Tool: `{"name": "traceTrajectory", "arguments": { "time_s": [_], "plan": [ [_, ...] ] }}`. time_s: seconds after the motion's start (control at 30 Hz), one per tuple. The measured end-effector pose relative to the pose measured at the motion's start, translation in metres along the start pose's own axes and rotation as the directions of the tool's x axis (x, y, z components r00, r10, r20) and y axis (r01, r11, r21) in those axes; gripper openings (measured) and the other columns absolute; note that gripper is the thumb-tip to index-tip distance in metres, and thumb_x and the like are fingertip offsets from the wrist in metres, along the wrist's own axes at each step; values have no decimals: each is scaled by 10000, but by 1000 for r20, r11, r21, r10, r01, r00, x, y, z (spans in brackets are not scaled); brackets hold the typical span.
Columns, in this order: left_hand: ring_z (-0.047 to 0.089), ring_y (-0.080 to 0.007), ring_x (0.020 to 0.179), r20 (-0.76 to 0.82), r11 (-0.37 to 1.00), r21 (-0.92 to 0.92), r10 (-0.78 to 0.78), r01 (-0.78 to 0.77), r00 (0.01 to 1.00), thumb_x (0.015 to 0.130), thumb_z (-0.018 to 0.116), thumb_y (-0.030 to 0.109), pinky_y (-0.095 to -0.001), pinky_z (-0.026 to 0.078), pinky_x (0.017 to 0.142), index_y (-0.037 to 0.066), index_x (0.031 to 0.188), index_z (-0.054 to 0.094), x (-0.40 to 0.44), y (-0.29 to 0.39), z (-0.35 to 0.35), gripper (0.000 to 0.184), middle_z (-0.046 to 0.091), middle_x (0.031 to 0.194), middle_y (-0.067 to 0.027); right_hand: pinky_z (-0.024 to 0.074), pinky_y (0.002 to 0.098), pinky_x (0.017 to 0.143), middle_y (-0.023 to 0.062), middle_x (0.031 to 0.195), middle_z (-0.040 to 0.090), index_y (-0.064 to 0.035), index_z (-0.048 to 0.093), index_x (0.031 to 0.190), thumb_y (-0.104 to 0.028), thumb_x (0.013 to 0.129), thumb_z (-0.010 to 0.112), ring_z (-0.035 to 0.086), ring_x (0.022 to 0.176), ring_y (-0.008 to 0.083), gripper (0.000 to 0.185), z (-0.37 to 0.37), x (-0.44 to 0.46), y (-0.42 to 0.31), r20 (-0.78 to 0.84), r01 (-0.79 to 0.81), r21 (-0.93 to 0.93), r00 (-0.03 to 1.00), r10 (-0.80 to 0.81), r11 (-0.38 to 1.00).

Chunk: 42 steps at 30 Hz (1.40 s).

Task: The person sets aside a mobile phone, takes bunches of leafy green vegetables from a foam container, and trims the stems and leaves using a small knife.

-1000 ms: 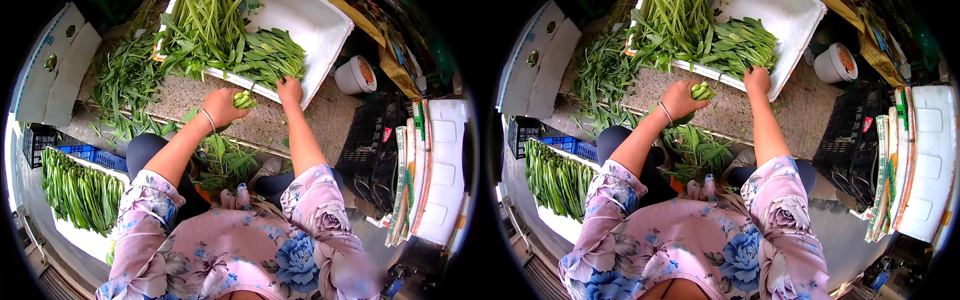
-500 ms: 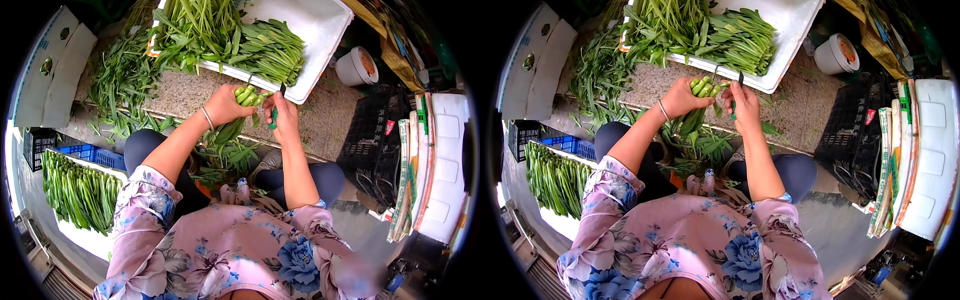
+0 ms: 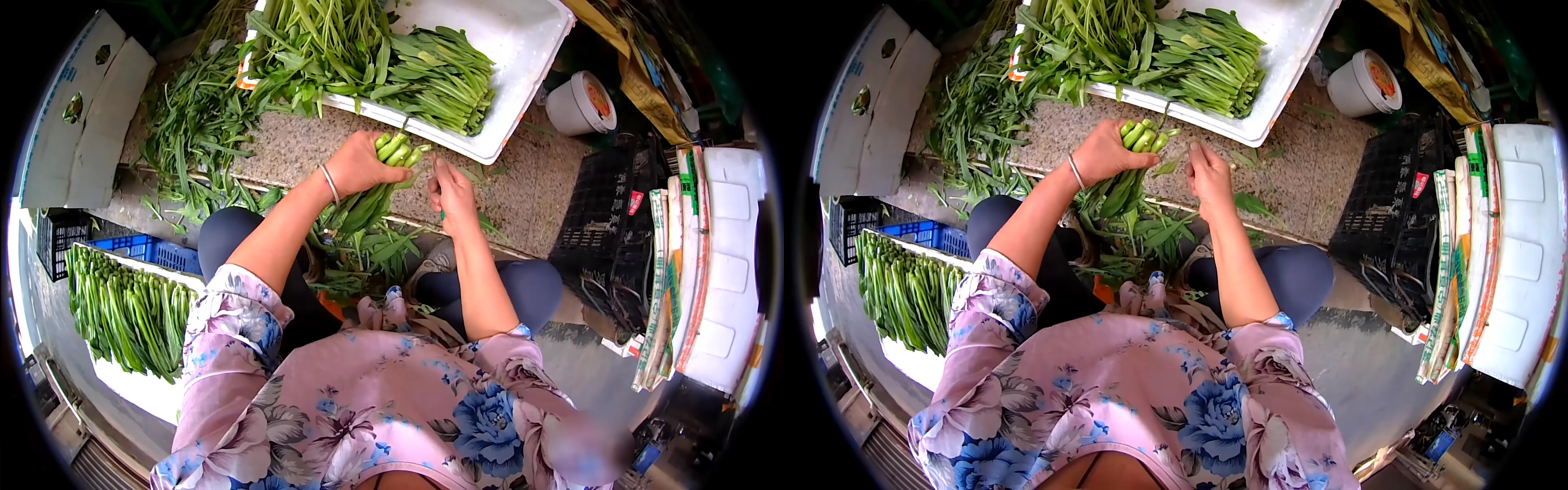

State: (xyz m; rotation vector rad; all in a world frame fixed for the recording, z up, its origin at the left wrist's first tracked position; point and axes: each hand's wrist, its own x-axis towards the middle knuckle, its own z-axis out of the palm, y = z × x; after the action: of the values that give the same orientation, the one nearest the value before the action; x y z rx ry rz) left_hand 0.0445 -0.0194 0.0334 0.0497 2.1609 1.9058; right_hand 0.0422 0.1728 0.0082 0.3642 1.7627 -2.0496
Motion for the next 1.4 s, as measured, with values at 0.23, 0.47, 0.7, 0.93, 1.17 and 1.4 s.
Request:
{"name": "traceTrajectory", "arguments": {
  "time_s": [0.23,0.47,0.7,0.93,1.17,1.4],
  "plan": [
    [507,-74,623,25,986,163,36,-40,999,642,774,145,-247,465,598,-5,821,606,3,-8,0,287,605,721,-17,376,216,486,42,717,610,12,625,922,-161,822,639,479,527,79,200,24,4,-14,-4,182,-18,983,-182,983],
    [517,-91,600,72,992,124,-38,29,997,608,780,187,-266,467,599,-5,768,605,-4,4,-2,305,605,677,-28,413,286,540,125,677,611,-5,634,871,-126,813,598,519,565,124,139,16,8,-12,171,421,-613,897,-408,668],
    [606,-298,640,24,894,447,34,-41,999,596,751,293,-344,494,653,1,765,627,3,-9,-7,360,621,697,-171,445,371,602,171,742,614,-32,621,844,-217,744,668,596,682,310,216,-10,15,-29,209,263,-927,954,-214,268],
    [537,-98,655,-34,978,204,54,-46,998,622,771,189,-258,483,678,3,979,602,4,-6,-3,437,630,781,-57,488,369,698,107,967,609,-93,600,1031,-256,763,672,598,838,282,322,-47,127,-48,-20,214,-950,686,-727,227],
    [628,-277,691,-167,961,275,72,-24,983,584,748,318,-341,504,697,2,859,620,6,-9,-12,438,639,752,-159,474,365,680,100,932,608,-78,616,1004,-237,766,670,598,800,240,291,-44,153,-58,27,127,-988,698,-715,86],
    [622,-279,802,-205,831,544,262,-113,943,617,710,234,-353,503,707,36,846,629,-2,8,-6,315,627,932,-174,410,273,480,82,758,633,-3,605,950,-219,804,652,582,651,122,266,-35,89,-75,-165,347,-240,906,-390,907]
  ]
}}
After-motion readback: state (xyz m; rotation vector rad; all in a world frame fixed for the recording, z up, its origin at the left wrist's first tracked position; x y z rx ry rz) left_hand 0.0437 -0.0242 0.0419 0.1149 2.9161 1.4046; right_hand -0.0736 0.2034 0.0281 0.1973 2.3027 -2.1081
